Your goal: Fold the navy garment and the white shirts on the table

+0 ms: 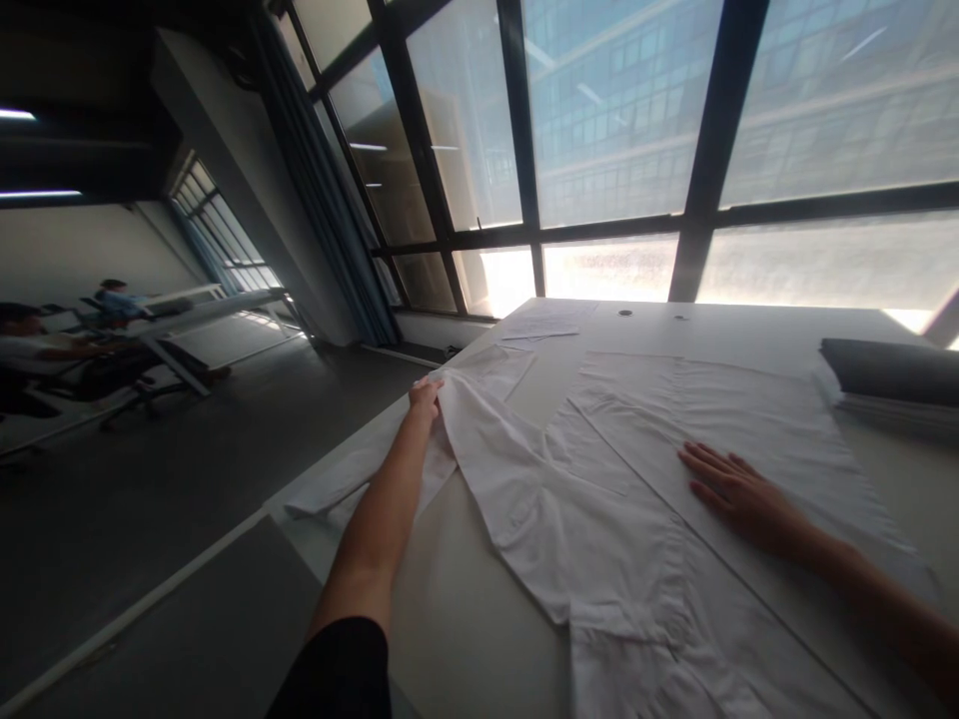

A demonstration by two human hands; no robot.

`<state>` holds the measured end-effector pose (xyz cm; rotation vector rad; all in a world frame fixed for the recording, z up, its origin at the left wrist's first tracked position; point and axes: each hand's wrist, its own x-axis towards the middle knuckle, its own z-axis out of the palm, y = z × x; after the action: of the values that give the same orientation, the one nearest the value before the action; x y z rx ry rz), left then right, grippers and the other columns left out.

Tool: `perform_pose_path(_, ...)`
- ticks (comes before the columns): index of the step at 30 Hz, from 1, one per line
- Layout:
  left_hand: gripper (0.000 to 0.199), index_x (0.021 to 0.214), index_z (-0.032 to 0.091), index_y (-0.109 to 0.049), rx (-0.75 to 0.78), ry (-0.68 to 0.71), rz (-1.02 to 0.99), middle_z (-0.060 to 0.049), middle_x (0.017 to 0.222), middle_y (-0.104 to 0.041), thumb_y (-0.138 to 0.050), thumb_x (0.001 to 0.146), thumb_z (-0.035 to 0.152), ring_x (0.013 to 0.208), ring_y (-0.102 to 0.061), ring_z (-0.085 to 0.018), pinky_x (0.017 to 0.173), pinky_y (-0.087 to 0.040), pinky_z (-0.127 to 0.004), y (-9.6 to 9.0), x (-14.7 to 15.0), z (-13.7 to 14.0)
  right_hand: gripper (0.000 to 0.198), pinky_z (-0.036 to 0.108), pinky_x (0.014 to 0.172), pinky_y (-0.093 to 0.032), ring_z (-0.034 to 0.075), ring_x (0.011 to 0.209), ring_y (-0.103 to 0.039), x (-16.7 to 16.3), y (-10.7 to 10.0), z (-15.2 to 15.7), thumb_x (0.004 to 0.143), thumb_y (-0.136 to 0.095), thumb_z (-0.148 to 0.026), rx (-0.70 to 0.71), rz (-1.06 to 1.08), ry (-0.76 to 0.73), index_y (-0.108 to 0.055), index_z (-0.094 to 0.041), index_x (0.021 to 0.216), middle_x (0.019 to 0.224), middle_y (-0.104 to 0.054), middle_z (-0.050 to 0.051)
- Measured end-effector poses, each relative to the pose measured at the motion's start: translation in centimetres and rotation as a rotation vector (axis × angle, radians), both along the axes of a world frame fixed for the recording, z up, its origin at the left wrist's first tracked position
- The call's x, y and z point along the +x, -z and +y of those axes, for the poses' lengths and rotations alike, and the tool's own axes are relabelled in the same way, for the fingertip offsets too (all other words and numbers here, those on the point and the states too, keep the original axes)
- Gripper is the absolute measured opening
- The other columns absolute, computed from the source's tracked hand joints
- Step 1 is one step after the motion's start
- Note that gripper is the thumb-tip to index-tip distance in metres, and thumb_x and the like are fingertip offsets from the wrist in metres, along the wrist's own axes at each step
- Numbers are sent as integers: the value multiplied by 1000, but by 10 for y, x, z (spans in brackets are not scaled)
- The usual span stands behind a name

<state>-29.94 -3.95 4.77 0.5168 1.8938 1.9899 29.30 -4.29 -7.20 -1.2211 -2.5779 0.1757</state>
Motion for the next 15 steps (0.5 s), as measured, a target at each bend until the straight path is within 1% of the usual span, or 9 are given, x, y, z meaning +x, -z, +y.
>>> perform_pose_path(2, 62, 135, 5, -59, 15, 61, 77, -15, 111, -72, -75, 75, 3, 92, -70, -18, 86, -56, -29, -12, 9, 4, 62, 54, 124, -24, 27, 152, -28, 0, -1, 0, 102, -32, -54, 0, 5, 0, -43, -26, 157, 163, -36, 6)
perform_pose_path(5, 65, 138, 12, -60, 60, 125, 225, -10, 120, -70, -72, 75, 3, 101, -67, -15, 94, -52, -26, -34, 34, 8, 61, 54, 124, -24, 27, 152, -28, -1, -3, -1, 103, -33, -52, -6, 9, -2, -44, -25, 156, 163, -36, 7)
perform_pose_path(7, 65, 137, 14, -62, 73, 178, 427, -9, 125, -69, -73, 74, 5, 100, -66, -16, 97, -51, -27, -49, 59, 8, 60, 54, 124, -24, 27, 152, -28, -2, -4, -1, 103, -34, -51, -13, 20, -2, -44, -25, 156, 163, -36, 7)
perform_pose_path(10, 61, 138, 11, -63, 65, 272, 873, -12, 128, -66, -70, 77, 9, 90, -65, -18, 95, -53, -30, -68, 110, 1, 59, 56, 123, -24, 27, 152, -30, -2, -5, 0, 102, -38, -49, -23, 62, -10, -45, -24, 155, 162, -38, 8)
perform_pose_path(12, 60, 139, 10, -61, 77, 342, 1058, -13, 123, -66, -66, 79, 10, 90, -66, -20, 94, -55, -33, -76, 150, -6, 59, 57, 123, -24, 28, 151, -33, -3, -6, 1, 101, -41, -48, -33, 118, -25, -47, -24, 154, 160, -42, 9)
perform_pose_path(14, 57, 139, 9, -61, 100, 427, 1168, -13, 122, -66, -63, 82, 11, 101, -66, -23, 100, -53, -36, -76, 191, -14, 58, 57, 122, -27, 29, 148, -39, -4, -9, 1, 99, -45, -47, -51, 217, -43, -50, -24, 152, 157, -46, 10)
perform_pose_path(15, 55, 138, 9, -62, 107, 479, 1212, -14, 123, -65, -61, 83, 12, 109, -64, -25, 105, -51, -38, -73, 211, -18, 57, 56, 122, -30, 30, 146, -42, -5, -12, 1, 98, -47, -47, -67, 286, -47, -53, -24, 150, 156, -49, 11)
